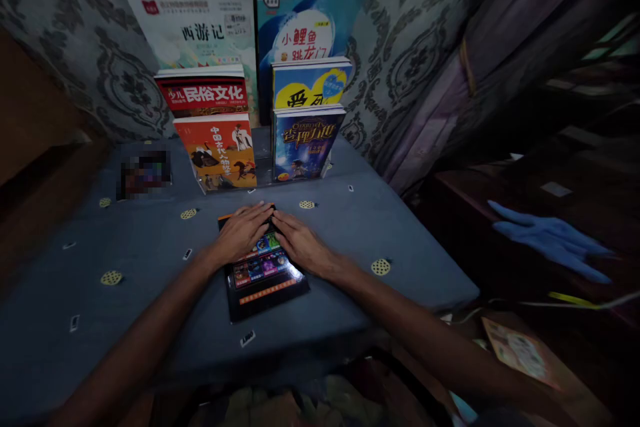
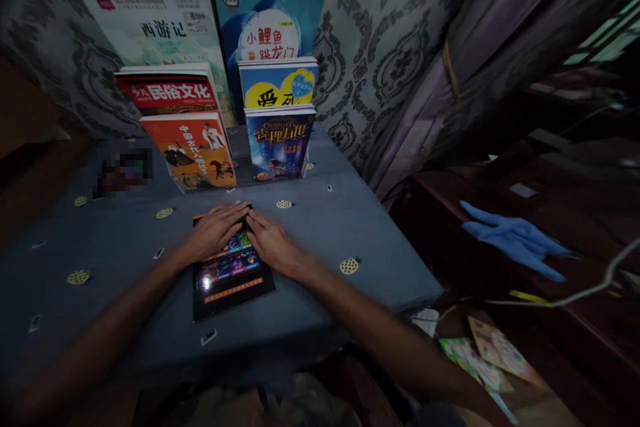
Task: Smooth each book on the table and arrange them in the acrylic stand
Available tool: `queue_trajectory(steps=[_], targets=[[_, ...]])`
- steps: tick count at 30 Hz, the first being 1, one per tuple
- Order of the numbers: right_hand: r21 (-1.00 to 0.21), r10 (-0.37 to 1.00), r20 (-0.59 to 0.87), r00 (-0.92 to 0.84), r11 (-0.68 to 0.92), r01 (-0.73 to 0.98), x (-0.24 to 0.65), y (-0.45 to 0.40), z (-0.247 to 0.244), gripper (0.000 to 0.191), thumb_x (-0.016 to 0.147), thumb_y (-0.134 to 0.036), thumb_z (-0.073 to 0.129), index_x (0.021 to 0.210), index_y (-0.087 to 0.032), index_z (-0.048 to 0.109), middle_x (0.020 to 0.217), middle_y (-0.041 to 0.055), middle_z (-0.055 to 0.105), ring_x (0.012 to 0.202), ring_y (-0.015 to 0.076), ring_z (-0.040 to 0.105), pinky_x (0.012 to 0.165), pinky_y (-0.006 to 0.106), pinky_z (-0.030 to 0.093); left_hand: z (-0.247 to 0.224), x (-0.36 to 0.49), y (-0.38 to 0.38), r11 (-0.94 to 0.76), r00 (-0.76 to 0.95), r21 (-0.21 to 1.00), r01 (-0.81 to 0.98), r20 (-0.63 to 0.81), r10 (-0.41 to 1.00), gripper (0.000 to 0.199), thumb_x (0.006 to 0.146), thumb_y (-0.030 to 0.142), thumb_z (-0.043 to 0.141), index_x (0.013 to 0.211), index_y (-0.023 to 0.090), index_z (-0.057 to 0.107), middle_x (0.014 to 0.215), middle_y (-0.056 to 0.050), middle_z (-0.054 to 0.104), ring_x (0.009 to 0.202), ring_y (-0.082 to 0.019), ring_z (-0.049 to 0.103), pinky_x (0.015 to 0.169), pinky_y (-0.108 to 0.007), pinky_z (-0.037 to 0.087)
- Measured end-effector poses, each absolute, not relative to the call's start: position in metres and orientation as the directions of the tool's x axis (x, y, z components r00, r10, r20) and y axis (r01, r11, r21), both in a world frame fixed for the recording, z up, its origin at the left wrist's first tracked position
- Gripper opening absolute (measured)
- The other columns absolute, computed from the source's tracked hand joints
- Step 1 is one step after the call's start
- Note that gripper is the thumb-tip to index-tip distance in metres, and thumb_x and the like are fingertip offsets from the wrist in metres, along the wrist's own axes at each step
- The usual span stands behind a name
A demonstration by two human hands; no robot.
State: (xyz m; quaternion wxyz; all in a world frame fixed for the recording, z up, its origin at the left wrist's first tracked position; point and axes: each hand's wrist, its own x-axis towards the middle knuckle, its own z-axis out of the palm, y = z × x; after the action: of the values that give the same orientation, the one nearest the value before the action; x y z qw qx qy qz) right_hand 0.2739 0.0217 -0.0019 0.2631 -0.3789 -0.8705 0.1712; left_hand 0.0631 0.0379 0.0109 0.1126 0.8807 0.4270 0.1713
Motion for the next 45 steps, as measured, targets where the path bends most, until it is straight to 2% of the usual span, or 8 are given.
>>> queue_trajectory(steps=[6, 12, 17, 21, 26, 33, 40, 45], targets=[[-0.48, 0.732, 0.333, -0.594, 0.674, 0.562, 0.282, 0.008, -0.005, 0.046, 0.102, -0.032, 0.043, 0.143, -0.016, 0.053, 0.15, 0.016, 0.052, 0.141, 0.0277, 0.047, 0.116, 0.052, 0.043, 0.011, 0.064, 0.037, -0.629, 0.603, 0.216, 0.747, 0.18, 0.777, 0.048, 0.105, 0.037, 0.031, 0.148, 0.021, 0.045, 0.156, -0.008, 0.044, 0.147, -0.022, 0.038, 0.116, -0.044, 0.035], [-0.476, 0.706, 0.288, -0.647, 0.692, 0.543, 0.294, -0.015, 0.0, 0.052, 0.102, -0.037, 0.047, 0.149, -0.015, 0.045, 0.154, 0.0171, 0.046, 0.148, 0.028, 0.036, 0.118, 0.055, 0.039, 0.013, 0.067, 0.037, -0.63, 0.612, 0.154, 0.761, 0.151, 0.776, 0.05, 0.105, 0.039, 0.028, 0.149, 0.021, 0.043, 0.158, -0.009, 0.042, 0.148, -0.021, 0.036, 0.115, -0.043, 0.035], [-0.457, 0.648, 0.233, -0.726, 0.731, 0.506, 0.311, -0.038, 0.005, 0.075, 0.097, -0.049, 0.056, 0.158, -0.018, 0.026, 0.161, 0.016, 0.034, 0.153, 0.0281, 0.022, 0.121, 0.054, 0.033, 0.014, 0.067, 0.037, -0.647, 0.629, 0.143, 0.749, 0.156, 0.762, 0.05, 0.105, 0.036, 0.028, 0.149, 0.019, 0.043, 0.158, -0.01, 0.042, 0.148, -0.021, 0.036, 0.114, -0.043, 0.035], [-0.447, 0.587, 0.247, -0.771, 0.775, 0.447, 0.322, -0.048, 0.007, 0.09, 0.094, -0.045, 0.063, 0.161, -0.022, 0.008, 0.165, 0.014, 0.026, 0.155, 0.0262, 0.014, 0.123, 0.051, 0.03, 0.014, 0.068, 0.037, -0.646, 0.627, 0.149, 0.749, 0.158, 0.763, 0.049, 0.104, 0.033, 0.029, 0.148, 0.017, 0.045, 0.157, -0.01, 0.043, 0.147, -0.022, 0.038, 0.115, -0.045, 0.035], [-0.454, 0.598, 0.231, -0.768, 0.764, 0.458, 0.325, -0.05, 0.008, 0.091, 0.093, -0.038, 0.066, 0.161, -0.026, 0.008, 0.164, 0.0114, 0.028, 0.154, 0.0246, 0.02, 0.121, 0.049, 0.034, 0.015, 0.069, 0.033, -0.686, 0.662, 0.158, 0.71, 0.182, 0.727, 0.048, 0.105, 0.033, 0.028, 0.145, 0.018, 0.049, 0.154, -0.009, 0.047, 0.144, -0.02, 0.042, 0.118, -0.044, 0.033], [-0.522, 0.628, 0.216, -0.748, 0.721, 0.455, 0.324, -0.048, 0.004, 0.088, 0.092, -0.042, 0.067, 0.16, -0.027, 0.014, 0.163, 0.0129, 0.031, 0.153, 0.0266, 0.022, 0.121, 0.055, 0.032, 0.016, 0.071, 0.021, -0.739, 0.721, 0.142, 0.659, 0.163, 0.674, 0.046, 0.105, 0.031, 0.03, 0.143, 0.017, 0.051, 0.152, -0.009, 0.05, 0.144, -0.019, 0.043, 0.119, -0.042, 0.032], [-0.597, 0.673, 0.233, -0.702, 0.669, 0.443, 0.326, -0.047, -0.005, 0.091, 0.09, -0.048, 0.068, 0.161, -0.029, 0.014, 0.164, 0.0143, 0.028, 0.151, 0.0286, 0.029, 0.12, 0.054, 0.035, 0.018, 0.073, 0.005, -0.78, 0.757, 0.167, 0.603, 0.188, 0.625, 0.044, 0.105, 0.029, 0.032, 0.144, 0.021, 0.05, 0.15, -0.006, 0.053, 0.144, -0.019, 0.042, 0.118, -0.043, 0.033], [-0.601, 0.701, 0.28, -0.656, 0.661, 0.449, 0.327, -0.042, -0.011, 0.094, 0.088, -0.048, 0.07, 0.161, -0.029, 0.014, 0.163, 0.014, 0.031, 0.149, 0.0293, 0.034, 0.118, 0.054, 0.037, 0.021, 0.077, -0.004, -0.784, 0.763, 0.197, 0.589, 0.184, 0.62, 0.044, 0.105, 0.027, 0.033, 0.146, 0.022, 0.047, 0.152, -0.006, 0.051, 0.145, -0.019, 0.041, 0.12, -0.046, 0.03]])
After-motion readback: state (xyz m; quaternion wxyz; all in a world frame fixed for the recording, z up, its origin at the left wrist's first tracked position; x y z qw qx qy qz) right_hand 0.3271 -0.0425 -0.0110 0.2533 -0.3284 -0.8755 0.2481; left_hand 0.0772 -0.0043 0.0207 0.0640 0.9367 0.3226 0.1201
